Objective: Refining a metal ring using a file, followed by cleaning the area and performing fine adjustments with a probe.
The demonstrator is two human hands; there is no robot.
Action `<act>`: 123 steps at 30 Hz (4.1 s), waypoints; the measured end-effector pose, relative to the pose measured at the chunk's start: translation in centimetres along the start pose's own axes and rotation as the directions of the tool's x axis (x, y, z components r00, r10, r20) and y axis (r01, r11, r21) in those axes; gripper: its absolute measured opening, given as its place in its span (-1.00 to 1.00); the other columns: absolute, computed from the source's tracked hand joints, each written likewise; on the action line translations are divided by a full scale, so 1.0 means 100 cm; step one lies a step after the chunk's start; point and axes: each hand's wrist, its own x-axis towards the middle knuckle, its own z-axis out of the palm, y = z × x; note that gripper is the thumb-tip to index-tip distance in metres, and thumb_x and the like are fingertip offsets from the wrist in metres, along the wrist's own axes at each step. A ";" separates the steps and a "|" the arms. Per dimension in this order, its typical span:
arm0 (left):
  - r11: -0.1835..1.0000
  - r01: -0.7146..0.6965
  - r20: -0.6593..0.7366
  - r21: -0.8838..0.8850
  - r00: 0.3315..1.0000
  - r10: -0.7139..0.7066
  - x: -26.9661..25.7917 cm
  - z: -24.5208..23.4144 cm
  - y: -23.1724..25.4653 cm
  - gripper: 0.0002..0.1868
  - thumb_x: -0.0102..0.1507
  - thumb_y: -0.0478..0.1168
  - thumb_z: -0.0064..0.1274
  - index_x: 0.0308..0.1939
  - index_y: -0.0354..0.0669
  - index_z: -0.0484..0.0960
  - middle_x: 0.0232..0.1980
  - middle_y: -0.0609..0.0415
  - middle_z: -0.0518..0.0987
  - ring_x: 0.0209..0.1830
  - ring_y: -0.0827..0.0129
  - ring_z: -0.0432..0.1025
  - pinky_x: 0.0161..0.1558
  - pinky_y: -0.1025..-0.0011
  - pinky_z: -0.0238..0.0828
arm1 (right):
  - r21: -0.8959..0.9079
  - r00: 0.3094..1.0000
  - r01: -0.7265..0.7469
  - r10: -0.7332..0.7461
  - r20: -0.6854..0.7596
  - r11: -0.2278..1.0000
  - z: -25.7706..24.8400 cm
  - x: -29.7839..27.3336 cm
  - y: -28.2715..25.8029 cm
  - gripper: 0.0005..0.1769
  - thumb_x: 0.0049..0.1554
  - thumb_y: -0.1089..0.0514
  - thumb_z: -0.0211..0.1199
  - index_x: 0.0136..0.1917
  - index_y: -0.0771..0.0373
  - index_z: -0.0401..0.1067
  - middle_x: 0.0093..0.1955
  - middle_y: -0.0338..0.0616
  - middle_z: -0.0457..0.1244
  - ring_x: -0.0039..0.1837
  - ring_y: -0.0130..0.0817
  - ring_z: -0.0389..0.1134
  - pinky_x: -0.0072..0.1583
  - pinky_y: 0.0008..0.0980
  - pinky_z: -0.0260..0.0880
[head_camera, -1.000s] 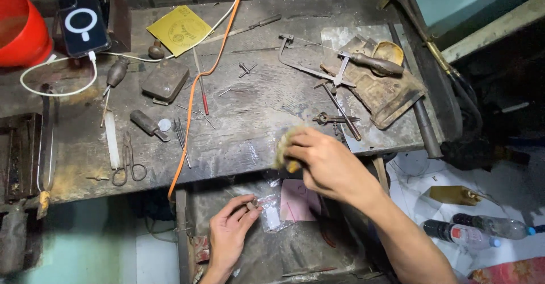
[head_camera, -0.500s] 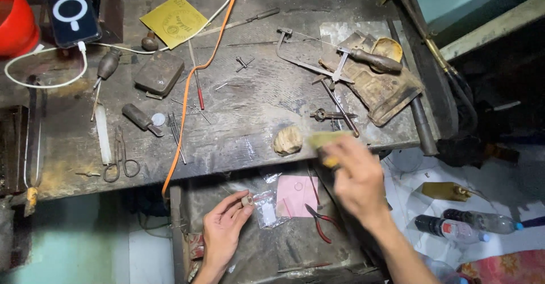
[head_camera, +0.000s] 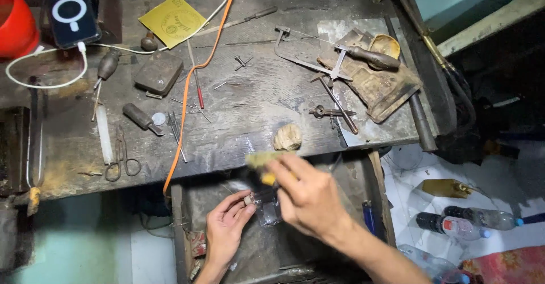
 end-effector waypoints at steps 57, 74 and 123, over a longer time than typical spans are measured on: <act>0.920 0.183 -0.056 -0.346 0.975 -0.215 -0.004 0.018 -0.014 -0.62 0.17 -0.52 0.14 0.08 -0.64 0.64 -0.04 -0.53 0.70 -0.08 -0.26 0.66 0.11 0.15 0.59 | 0.186 0.936 -0.349 0.351 0.025 0.918 0.013 -0.086 0.005 -0.63 0.16 0.19 0.25 0.22 0.29 0.36 -0.11 -0.10 0.46 -0.19 -0.35 0.53 -0.08 -0.48 0.51; 0.986 -0.119 0.093 -0.115 0.987 0.130 0.005 0.025 0.042 -0.77 0.21 -0.45 0.13 -0.06 -0.52 0.67 -0.06 -0.38 0.74 -0.24 0.00 0.71 -0.10 0.19 0.79 | -0.026 0.985 -0.090 0.085 -0.152 0.996 -0.010 -0.048 0.027 -0.54 0.12 0.27 0.27 0.29 0.43 0.38 -0.19 -0.05 0.28 -0.31 -0.32 0.28 -0.24 -0.37 0.31; 0.599 -0.690 0.601 0.406 0.695 0.394 0.113 0.122 0.115 -0.56 0.18 -0.37 0.26 0.10 -0.21 0.45 -0.03 0.02 0.69 -0.07 0.35 0.60 0.05 0.47 0.55 | 0.150 0.809 -0.571 0.584 -0.069 0.807 -0.025 -0.157 0.048 -0.93 0.07 0.14 0.35 -0.20 0.16 0.58 -0.37 -0.34 0.35 -0.40 -0.54 0.19 -0.26 -0.58 0.28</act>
